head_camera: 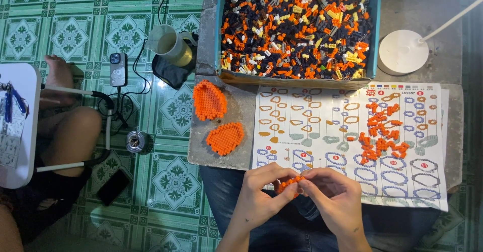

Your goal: The person assembles a structure from small interlocking plastic toy blocks by hand, attaching individual blocks to the growing structure.

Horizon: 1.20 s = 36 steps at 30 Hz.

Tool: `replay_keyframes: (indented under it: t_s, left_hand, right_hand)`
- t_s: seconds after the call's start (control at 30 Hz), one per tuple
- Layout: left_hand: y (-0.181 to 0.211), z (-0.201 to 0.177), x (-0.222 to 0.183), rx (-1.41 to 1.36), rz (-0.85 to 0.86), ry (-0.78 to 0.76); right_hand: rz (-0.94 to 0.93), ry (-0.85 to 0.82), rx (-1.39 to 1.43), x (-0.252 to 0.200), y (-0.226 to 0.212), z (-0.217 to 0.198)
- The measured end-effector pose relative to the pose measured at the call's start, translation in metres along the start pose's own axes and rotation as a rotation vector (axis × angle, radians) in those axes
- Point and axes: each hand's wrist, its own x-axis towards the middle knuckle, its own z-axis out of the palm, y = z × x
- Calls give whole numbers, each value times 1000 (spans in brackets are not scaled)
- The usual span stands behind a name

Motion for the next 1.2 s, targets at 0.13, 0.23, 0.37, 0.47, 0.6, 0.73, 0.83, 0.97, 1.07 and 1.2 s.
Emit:
replay_keyframes:
  t_s: [0.13,0.23,0.37,0.47,0.6,0.73,0.83,0.97,1.07,1.2]
  left_hand:
    - [-3,0,0,-24,-14,-10]
    - [-7,-2,2,-57,-23,-12]
    - [-14,-2,1,-79,-59,-17]
    - [-18,-4,1,-59,-94,-26]
    - [-20,-7,2,-63,-95,-32]
    - [-18,-10,3,-54,-86,-32]
    - [-19,-10,3,-48,-79,-38]
    - [-23,-11,3,-48,-76,-39]
    - [-24,-12,4,-46,-63,-30]
    - [-27,-13,4,-65,-70,-27]
  right_hand:
    - [-35,-8,-4,-1,2,-4]
    - [-65,-81,-3,0,3,-8]
    - [-113,-138,-49,2,-3,-14]
    - [-176,-114,-176,10,-5,-27]
    - [-361,71,-610,35,5,-55]
    - [-423,282,-909,37,-13,-61]
    - [-443,340,-1061,47,-4,-71]
    - [-457,351,-1081,52,-4,-71]
    - [-452,342,-1099,55,-4,-70]
    - [-458,324,-1122,55,-4,-69]
